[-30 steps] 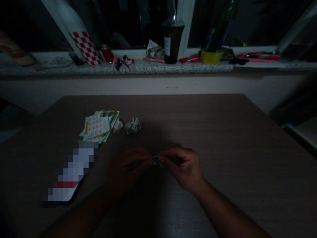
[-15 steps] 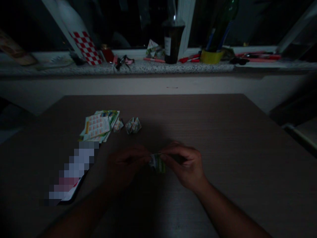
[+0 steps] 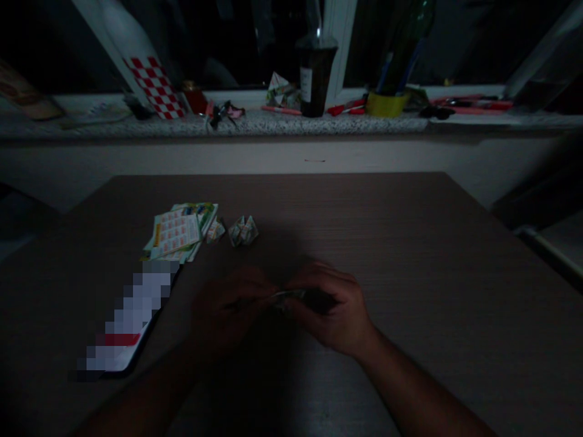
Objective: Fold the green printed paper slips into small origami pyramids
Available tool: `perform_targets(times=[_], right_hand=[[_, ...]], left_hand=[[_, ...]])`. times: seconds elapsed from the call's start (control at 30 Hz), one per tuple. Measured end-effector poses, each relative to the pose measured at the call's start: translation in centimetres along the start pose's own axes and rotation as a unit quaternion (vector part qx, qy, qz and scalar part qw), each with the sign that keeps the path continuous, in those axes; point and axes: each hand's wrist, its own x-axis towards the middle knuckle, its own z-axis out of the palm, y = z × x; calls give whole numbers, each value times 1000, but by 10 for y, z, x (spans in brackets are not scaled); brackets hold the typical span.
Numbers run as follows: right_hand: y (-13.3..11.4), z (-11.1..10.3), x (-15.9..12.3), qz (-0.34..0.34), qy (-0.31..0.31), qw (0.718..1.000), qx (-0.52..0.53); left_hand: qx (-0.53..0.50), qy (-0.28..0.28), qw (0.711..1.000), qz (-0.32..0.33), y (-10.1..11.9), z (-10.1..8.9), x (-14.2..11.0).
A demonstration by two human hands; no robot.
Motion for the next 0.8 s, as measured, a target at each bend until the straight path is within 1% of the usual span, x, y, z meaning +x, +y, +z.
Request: perform_targets(times=[0.13, 0.2, 0.3, 0.37, 0.43, 0.53, 0.6, 0.67, 0.8], right_hand=[[-2, 3, 2, -36, -4, 999, -15], [-2, 3, 3, -44, -9, 999, -18], [-2, 0, 4, -44, -10, 999, -12], [-1, -4, 3, -27, 1, 1000, -6], [3, -11, 2, 6, 18, 1000, -10], [8, -19, 1, 51, 61, 997, -21], [10, -22, 0, 47, 67, 996, -19], [9, -21, 0, 32, 52, 998, -18], [3, -12, 2, -8, 3, 999, -45]], left_hand=[[19, -25, 999, 44, 1, 1, 1], [12, -30, 999, 40, 1, 1, 1], [-1, -20, 1000, 23, 2, 2, 1], [-5, -9, 1000, 10, 3, 0, 2], [-4, 9, 1000, -6, 3, -4, 3], [15, 44, 999, -23, 2, -10, 5], [18, 52, 998, -31, 2, -11, 5], [6, 40, 999, -31, 1, -10, 5], [-12, 3, 1000, -17, -1, -5, 3]])
